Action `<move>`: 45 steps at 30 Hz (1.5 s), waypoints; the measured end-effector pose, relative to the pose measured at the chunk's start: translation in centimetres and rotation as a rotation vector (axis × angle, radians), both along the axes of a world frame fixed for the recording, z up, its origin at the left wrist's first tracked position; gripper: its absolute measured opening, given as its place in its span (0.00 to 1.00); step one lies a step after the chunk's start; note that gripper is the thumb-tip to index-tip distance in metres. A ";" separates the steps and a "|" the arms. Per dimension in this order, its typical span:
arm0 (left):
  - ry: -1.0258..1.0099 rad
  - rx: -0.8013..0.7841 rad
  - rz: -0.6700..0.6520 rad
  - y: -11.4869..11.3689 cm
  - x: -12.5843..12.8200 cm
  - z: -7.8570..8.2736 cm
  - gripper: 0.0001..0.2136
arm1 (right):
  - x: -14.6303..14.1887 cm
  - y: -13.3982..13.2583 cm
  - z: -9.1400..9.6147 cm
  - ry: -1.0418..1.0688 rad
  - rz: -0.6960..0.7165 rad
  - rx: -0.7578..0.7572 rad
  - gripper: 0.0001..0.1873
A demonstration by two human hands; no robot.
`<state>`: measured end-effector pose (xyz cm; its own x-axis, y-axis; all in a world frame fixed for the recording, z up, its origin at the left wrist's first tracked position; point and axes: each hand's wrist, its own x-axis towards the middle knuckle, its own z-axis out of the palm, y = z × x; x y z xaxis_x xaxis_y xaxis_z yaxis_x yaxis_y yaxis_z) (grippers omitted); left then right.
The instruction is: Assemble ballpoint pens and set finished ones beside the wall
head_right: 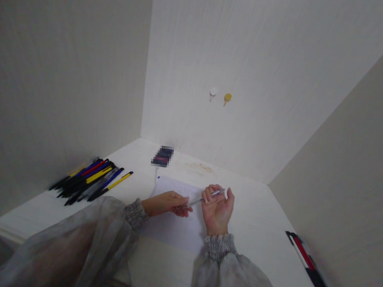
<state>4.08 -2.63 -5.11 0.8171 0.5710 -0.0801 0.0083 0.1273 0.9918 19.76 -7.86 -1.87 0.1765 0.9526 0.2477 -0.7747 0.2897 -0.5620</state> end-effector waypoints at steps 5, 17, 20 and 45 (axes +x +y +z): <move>0.019 0.037 -0.028 0.2 -0.2 -0.1 0.18 | -0.8 0.2 0.0 -0.036 0.038 -0.007 0.14; 0.092 0.196 0.162 0.2 -0.2 0.0 0.15 | -1.3 0.3 -0.1 -0.058 0.005 -0.037 0.16; 0.110 0.241 0.171 0.3 -0.2 -0.2 0.16 | -1.2 0.5 -0.2 -0.058 0.014 -0.056 0.16; 0.273 0.369 0.494 2.3 -0.7 -1.0 0.13 | 3.1 0.6 -1.4 -0.012 -0.031 -0.105 0.11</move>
<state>3.34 -0.31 -6.13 0.4307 0.9021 0.0256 0.2932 -0.1666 0.9414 22.85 -7.24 -3.26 0.2038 0.9675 0.1494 -0.7595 0.2526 -0.5995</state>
